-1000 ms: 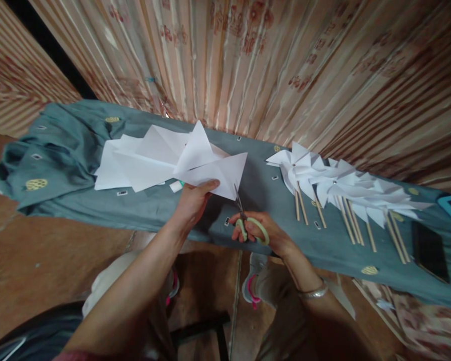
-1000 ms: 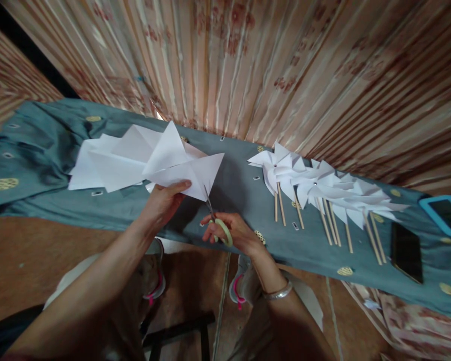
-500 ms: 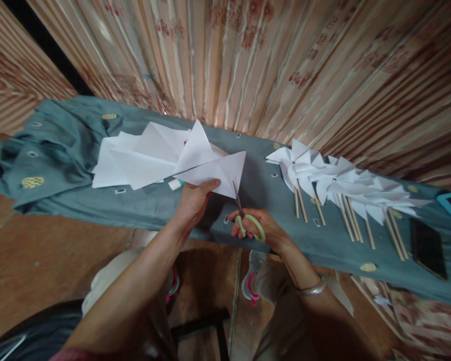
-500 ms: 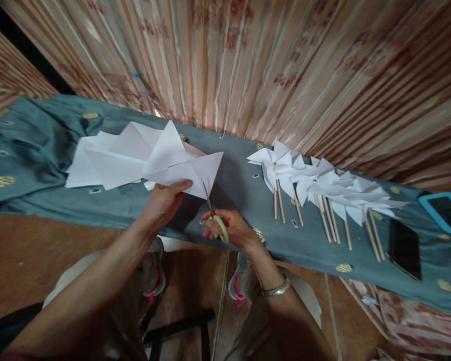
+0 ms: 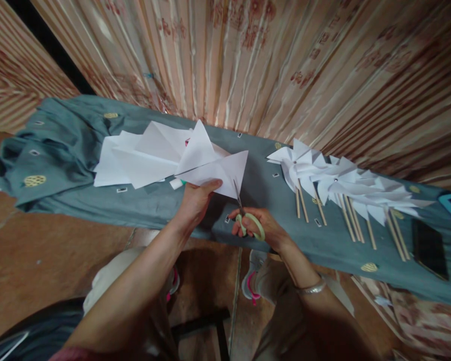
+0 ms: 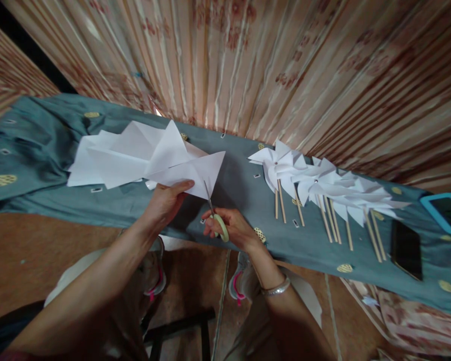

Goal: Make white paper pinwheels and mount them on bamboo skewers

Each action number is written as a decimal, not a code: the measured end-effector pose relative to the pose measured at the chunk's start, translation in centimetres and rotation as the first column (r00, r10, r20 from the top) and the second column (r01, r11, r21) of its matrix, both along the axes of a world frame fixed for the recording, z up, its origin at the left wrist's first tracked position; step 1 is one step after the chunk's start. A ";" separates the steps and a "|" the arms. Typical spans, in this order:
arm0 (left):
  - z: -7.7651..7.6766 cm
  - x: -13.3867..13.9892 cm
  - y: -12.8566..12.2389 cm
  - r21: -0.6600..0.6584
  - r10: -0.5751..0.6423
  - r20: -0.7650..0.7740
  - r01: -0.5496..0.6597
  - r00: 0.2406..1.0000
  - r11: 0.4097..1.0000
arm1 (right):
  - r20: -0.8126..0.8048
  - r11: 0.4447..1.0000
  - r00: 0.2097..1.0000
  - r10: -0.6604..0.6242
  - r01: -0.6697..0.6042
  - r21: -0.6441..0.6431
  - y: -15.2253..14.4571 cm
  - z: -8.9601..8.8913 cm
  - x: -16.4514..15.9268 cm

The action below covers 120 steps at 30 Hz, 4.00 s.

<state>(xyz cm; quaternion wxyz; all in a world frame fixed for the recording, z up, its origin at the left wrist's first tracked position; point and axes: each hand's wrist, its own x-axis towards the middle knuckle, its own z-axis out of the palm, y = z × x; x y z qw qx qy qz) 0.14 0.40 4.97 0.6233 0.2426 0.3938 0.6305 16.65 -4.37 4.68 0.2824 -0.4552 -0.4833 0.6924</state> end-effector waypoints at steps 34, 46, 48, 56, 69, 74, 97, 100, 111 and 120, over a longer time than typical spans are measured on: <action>0.1 -0.2 0.2 -0.001 -0.009 0.003 0.010 1.000 1.000 | 0.028 0.998 0.998 -0.058 0.059 -0.035 0.0 0.2 -0.3; 0.0 -0.2 0.3 0.003 0.001 0.008 -0.001 1.000 1.000 | 0.044 0.992 0.996 -0.079 0.083 -0.096 0.1 0.0 -0.4; 0.1 -0.2 0.3 -0.002 0.001 0.002 -0.001 1.000 1.000 | 0.047 0.992 0.996 -0.080 0.084 -0.089 0.1 -0.1 -0.4; 0.0 -0.1 0.1 -0.008 -0.012 -0.017 0.012 1.000 1.000 | 0.035 0.994 0.997 -0.074 0.077 -0.072 0.1 -0.2 -0.4; -0.2 0.2 -0.2 -0.009 -0.055 -0.030 0.055 0.998 0.998 | 0.037 0.993 0.995 -0.095 0.097 -0.063 0.1 -0.2 -0.4; -0.3 0.2 -0.2 -0.008 -0.043 -0.005 0.043 0.999 0.999 | 0.050 0.994 0.994 -0.096 0.098 -0.053 0.2 -0.2 -0.4; -0.2 0.4 -0.7 -0.038 -0.065 -0.055 0.063 0.996 0.997 | 0.085 0.996 0.992 -0.090 0.092 -0.017 0.2 -0.5 -0.3; -0.1 0.3 -0.7 -0.041 -0.065 -0.049 0.063 0.997 0.997 | 0.089 0.996 0.993 -0.082 0.083 -0.014 0.2 -0.5 -0.2; -0.6 0.5 -0.8 -0.031 -0.073 -0.068 0.071 0.995 0.997 | 0.070 0.992 0.990 -0.121 0.124 -0.038 0.2 -0.3 -0.4; -1.1 0.6 -0.8 -0.023 -0.081 -0.072 0.079 0.994 0.997 | 0.105 0.992 0.988 -0.117 0.121 -0.038 0.3 -0.3 -0.5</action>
